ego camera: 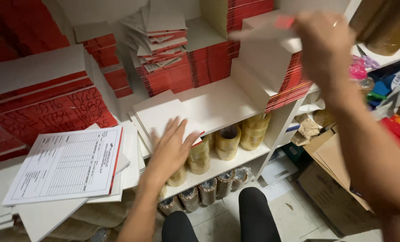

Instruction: The person sits on the floor in front of a shelf and organizes stacks of white and red papers. They pick up papers, flip through them, and place them into neat piles on the shelf. The person also handles yellow papers and stacks them separately.

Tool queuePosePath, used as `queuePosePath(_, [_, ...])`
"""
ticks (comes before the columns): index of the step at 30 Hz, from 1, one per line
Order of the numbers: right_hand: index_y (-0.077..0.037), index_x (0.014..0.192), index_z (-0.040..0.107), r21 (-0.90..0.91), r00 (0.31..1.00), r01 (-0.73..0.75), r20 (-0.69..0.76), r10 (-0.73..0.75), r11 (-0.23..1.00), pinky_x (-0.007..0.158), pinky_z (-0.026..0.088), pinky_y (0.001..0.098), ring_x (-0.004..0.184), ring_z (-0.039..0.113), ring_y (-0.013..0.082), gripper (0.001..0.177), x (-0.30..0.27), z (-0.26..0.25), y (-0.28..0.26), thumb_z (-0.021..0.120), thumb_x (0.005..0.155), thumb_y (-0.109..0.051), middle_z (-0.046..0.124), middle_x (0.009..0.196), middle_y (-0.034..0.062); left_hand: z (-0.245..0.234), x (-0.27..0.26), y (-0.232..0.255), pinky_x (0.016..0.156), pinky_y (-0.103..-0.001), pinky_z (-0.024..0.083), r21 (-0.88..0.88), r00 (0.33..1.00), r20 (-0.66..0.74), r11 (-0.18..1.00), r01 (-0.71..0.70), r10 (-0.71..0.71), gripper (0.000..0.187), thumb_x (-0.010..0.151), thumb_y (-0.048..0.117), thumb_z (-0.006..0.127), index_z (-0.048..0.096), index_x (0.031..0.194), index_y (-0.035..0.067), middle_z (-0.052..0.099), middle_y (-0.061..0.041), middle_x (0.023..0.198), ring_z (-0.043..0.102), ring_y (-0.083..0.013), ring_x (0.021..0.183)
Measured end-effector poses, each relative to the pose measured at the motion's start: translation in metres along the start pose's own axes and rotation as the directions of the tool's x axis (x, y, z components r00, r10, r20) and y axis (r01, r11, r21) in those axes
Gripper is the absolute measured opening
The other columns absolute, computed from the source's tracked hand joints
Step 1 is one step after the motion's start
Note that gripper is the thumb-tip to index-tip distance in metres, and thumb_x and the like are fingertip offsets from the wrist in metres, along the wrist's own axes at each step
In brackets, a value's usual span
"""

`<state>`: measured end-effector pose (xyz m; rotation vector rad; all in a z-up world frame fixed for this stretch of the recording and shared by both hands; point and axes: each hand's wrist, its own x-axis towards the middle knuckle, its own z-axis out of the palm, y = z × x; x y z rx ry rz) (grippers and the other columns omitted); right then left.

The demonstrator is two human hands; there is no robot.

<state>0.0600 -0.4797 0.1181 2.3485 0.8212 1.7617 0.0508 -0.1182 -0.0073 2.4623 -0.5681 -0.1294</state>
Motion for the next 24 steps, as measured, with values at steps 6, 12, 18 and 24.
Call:
queuePosePath(6, [-0.009, 0.123, 0.062, -0.385, 0.937, 0.323, 0.26, -0.234, 0.865, 0.101, 0.045, 0.0596, 0.098, 0.062, 0.0282, 0.041, -0.05, 0.047, -0.146, 0.034, 0.113, -0.037, 0.063, 0.103, 0.0093, -0.009, 0.005, 0.019, 0.119, -0.058, 0.031, -0.907, 0.983, -0.042, 0.419, 0.037, -0.179, 0.1, 0.09, 0.073, 0.023, 0.019, 0.162, 0.003, 0.033, -0.033, 0.159, 0.04, -0.0455, 0.146])
queuePosePath(12, [-0.009, 0.123, 0.071, 0.446, 0.962, 0.253, -0.025, -0.27, 0.859, 0.107, 0.045, 0.0581, 0.113, 0.068, 0.0274, 0.025, -0.076, 0.08, -0.241, 0.054, 0.107, -0.018, 0.073, 0.115, 0.0118, -0.008, -0.001, -0.027, 0.114, -0.058, 0.038, -0.699, 0.865, -0.338, 0.714, 0.032, -0.37, 0.08, 0.099, 0.019, 0.06, 0.016, 0.163, -0.001, 0.032, -0.039, 0.156, 0.037, -0.0464, 0.144])
queuePosePath(18, [-0.014, 0.129, 0.069, 0.402, 0.966, 0.027, 0.226, -0.127, 0.915, 0.109, 0.04, 0.0558, 0.124, 0.063, 0.03, 0.028, -0.076, 0.096, -0.199, 0.063, 0.103, -0.022, 0.069, 0.13, 0.0121, -0.016, -0.035, 0.008, 0.117, -0.064, 0.028, -0.176, 0.932, -0.273, 0.965, 0.197, -0.24, 0.077, 0.094, 0.037, 0.067, 0.039, 0.156, 0.0, 0.023, -0.035, 0.163, 0.026, -0.0496, 0.15])
queuePosePath(24, [-0.004, 0.14, 0.058, 0.047, 0.977, -0.13, 0.177, 0.12, 0.99, 0.106, 0.037, 0.0626, 0.129, 0.055, 0.0431, 0.051, -0.057, 0.053, -0.017, 0.077, 0.093, -0.013, 0.057, 0.141, 0.0231, 0.017, -0.035, -0.042, 0.117, -0.056, 0.033, 0.173, 0.955, -0.296, 0.984, 0.042, 0.011, 0.05, 0.098, 0.032, 0.062, 0.06, 0.14, 0.004, 0.046, -0.027, 0.153, 0.04, -0.0421, 0.146])
